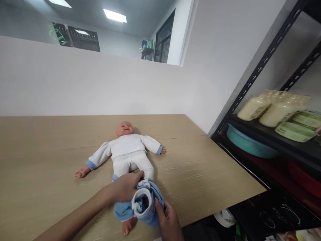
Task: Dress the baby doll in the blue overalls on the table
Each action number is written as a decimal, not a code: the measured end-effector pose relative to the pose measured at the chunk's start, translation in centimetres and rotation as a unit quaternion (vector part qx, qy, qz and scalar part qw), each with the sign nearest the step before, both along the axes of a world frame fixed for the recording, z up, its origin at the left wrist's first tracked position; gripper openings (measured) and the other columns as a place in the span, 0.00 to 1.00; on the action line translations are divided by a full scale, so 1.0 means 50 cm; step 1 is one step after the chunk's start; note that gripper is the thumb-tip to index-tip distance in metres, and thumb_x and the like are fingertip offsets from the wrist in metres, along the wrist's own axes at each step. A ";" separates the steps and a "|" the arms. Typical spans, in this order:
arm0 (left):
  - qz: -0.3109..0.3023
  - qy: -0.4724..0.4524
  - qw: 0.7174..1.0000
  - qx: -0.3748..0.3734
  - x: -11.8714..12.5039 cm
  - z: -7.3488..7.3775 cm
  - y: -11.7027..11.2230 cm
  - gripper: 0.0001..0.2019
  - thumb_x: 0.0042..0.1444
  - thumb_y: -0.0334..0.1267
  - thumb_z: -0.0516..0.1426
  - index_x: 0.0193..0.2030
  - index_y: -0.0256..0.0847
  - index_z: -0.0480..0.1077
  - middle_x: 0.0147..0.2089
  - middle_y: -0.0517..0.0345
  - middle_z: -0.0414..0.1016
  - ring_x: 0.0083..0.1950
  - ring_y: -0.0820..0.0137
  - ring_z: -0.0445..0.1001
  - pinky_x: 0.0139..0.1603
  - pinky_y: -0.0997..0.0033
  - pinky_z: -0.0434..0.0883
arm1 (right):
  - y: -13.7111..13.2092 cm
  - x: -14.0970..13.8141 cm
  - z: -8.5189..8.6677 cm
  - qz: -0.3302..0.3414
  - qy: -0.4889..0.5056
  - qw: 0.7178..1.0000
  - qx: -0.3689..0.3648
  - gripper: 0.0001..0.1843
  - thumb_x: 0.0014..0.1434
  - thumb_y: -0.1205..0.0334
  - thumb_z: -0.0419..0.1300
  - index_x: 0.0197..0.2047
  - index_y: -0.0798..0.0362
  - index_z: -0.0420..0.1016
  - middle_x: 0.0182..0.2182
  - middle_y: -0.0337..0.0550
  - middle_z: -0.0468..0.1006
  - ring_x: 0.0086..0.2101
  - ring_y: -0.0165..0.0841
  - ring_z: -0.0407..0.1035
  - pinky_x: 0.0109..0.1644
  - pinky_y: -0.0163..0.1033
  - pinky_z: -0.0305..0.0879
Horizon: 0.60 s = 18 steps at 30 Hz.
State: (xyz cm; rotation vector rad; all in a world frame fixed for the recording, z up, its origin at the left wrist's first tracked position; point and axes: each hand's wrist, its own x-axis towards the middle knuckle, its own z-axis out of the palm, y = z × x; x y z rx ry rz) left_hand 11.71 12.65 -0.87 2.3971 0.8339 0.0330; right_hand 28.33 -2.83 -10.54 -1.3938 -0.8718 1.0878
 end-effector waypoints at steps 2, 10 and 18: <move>-0.002 -0.013 1.000 -0.009 -0.004 -0.003 -0.001 0.10 0.63 0.46 0.58 0.44 0.43 0.69 0.43 0.47 0.82 0.44 0.53 0.80 0.41 0.61 0.69 | 0.005 0.008 0.008 0.008 -0.015 1.000 -0.009 0.36 0.63 0.30 0.62 0.55 0.54 0.85 0.51 0.56 0.87 0.56 0.54 0.79 0.66 0.58 0.73; 0.014 -0.156 0.976 -0.154 -0.011 0.004 0.005 0.16 0.65 0.53 0.57 0.49 0.43 0.70 0.49 0.53 0.80 0.52 0.57 0.77 0.56 0.60 0.73 | 0.012 -0.024 0.036 -0.103 -0.066 0.992 0.018 0.31 0.63 0.34 0.64 0.53 0.53 0.84 0.53 0.56 0.85 0.57 0.53 0.77 0.65 0.52 0.72; 0.023 -0.254 0.935 -0.245 -0.014 0.008 0.018 0.16 0.62 0.51 0.62 0.50 0.44 0.78 0.51 0.52 0.82 0.55 0.49 0.78 0.58 0.53 0.75 | 0.049 -0.017 0.007 -0.165 -0.068 0.975 0.132 0.27 0.65 0.37 0.62 0.52 0.50 0.84 0.44 0.52 0.87 0.48 0.49 0.79 0.52 0.48 0.78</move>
